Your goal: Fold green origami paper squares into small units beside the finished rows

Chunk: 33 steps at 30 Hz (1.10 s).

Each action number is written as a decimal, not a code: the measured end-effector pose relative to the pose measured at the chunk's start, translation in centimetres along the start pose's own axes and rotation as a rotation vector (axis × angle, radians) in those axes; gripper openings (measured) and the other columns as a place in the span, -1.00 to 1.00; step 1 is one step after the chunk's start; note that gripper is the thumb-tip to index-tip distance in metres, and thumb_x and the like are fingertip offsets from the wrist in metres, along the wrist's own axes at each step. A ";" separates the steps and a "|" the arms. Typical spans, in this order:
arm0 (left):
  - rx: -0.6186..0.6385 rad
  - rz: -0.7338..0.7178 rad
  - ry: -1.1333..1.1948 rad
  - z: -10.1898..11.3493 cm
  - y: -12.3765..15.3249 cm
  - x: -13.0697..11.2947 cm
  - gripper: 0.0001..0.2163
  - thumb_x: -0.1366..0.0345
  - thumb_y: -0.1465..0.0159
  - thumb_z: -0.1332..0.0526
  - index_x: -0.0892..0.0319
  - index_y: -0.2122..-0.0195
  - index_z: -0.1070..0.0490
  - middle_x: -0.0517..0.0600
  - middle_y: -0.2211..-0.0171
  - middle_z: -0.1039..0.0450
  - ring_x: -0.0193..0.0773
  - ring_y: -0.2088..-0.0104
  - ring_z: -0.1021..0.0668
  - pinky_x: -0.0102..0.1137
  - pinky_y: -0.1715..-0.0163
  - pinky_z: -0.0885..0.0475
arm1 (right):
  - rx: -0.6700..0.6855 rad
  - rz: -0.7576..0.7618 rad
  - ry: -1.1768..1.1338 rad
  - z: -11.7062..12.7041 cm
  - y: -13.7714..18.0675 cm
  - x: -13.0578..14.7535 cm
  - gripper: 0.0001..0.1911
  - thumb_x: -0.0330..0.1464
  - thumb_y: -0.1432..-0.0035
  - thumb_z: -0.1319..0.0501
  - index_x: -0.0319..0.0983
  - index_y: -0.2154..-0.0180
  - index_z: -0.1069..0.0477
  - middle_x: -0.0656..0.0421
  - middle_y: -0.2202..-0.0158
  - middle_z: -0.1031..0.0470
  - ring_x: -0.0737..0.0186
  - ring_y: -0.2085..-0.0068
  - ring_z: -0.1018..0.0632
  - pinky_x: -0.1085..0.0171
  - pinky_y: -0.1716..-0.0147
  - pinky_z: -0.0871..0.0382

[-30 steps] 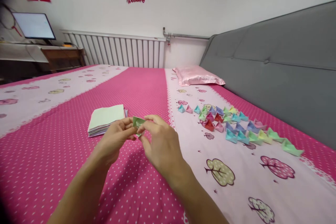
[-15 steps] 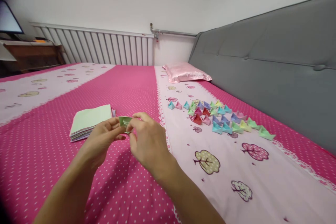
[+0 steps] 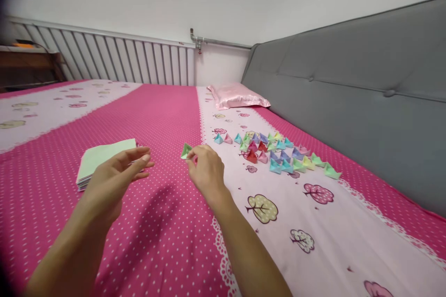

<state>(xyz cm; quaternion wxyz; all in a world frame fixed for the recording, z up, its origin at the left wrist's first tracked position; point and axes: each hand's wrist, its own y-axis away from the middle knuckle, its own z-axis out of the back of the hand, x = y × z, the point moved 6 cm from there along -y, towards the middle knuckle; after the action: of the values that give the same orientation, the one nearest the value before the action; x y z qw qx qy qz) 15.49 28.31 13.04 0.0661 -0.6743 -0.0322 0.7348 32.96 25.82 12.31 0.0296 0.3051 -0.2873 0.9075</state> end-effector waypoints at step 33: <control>0.005 -0.108 0.034 3.0 3.5 -4.6 -0.69 0.19 0.02 -0.29 0.05 0.20 -0.43 -0.03 0.34 -0.48 -0.22 0.31 -0.49 -0.38 0.36 -0.39 | -0.153 -0.385 0.405 9.3 4.4 -19.4 -0.64 -0.35 0.10 -0.20 -0.24 0.17 -0.42 0.06 0.27 -0.44 0.10 0.22 -0.44 0.19 0.25 -0.28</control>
<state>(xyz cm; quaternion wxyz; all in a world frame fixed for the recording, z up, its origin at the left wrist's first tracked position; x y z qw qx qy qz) 12.64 24.39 17.34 0.1079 -0.6837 -0.0657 0.7188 52.73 19.52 5.05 0.2811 0.1635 -0.2800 0.9033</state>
